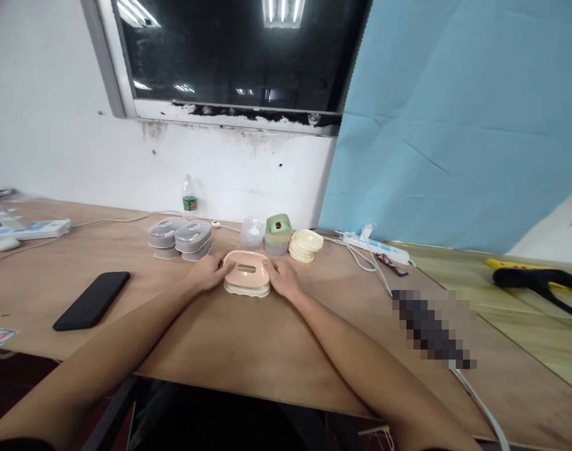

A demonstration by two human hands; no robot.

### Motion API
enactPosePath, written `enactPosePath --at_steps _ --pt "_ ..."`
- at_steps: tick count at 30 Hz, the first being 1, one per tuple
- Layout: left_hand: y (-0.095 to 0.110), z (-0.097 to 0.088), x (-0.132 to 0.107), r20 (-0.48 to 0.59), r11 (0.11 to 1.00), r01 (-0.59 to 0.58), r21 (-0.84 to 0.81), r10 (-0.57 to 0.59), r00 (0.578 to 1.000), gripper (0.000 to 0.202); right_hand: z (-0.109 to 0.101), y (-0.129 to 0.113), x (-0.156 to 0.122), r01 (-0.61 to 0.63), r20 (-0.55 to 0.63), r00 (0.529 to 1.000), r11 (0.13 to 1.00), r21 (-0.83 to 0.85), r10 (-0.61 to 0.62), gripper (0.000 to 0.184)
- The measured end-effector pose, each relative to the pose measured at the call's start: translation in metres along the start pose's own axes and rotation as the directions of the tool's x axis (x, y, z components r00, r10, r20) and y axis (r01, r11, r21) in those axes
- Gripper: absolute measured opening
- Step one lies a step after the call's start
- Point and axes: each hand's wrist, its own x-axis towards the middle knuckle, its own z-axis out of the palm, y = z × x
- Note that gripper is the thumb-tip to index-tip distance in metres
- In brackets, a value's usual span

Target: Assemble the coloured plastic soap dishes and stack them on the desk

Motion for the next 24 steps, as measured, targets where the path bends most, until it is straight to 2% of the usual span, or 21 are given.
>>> enactPosePath --at_steps 1,3,6,9,13,15,18,21,24 --pt "-0.002 0.001 0.002 0.062 0.999 0.022 0.029 -0.024 0.998 0.053 -0.001 0.002 0.001 -0.029 0.069 0.997 0.998 -0.057 0.033 0.050" --pt "-0.007 0.004 0.005 0.144 0.995 0.052 0.085 -0.064 0.988 0.057 -0.002 0.004 0.004 -0.049 0.121 0.990 0.990 -0.132 0.065 0.041" --pt "-0.010 0.005 0.007 0.195 0.990 0.040 0.136 -0.066 0.979 0.056 -0.004 0.007 0.006 -0.010 0.121 0.993 0.998 -0.057 0.017 0.025" --pt "-0.007 0.003 0.003 0.241 0.989 -0.014 0.147 -0.022 0.970 0.055 -0.006 0.009 0.006 0.052 0.227 0.972 0.997 0.058 -0.064 0.028" --pt "0.000 0.000 -0.002 0.262 0.990 -0.045 0.136 0.008 0.965 0.051 -0.009 0.013 0.002 0.153 0.320 0.935 0.988 0.025 -0.153 0.030" --pt "0.002 -0.001 -0.002 0.251 0.993 -0.043 0.114 0.013 0.968 0.049 -0.010 0.014 0.003 0.177 0.303 0.940 0.983 -0.038 -0.158 0.031" --pt "0.001 -0.001 -0.001 0.251 0.995 -0.039 0.088 0.016 0.968 0.047 -0.010 0.010 0.014 0.129 0.185 0.978 0.980 -0.151 -0.100 0.040" --pt "-0.001 -0.002 0.000 0.249 0.996 -0.031 0.088 0.008 0.968 0.048 -0.007 -0.002 0.037 0.087 0.062 0.995 0.977 -0.194 -0.076 0.042" --pt "-0.004 -0.001 0.000 0.229 0.996 -0.015 0.094 -0.007 0.973 0.051 0.004 -0.015 0.063 0.092 0.035 0.996 0.974 -0.208 -0.087 0.046"
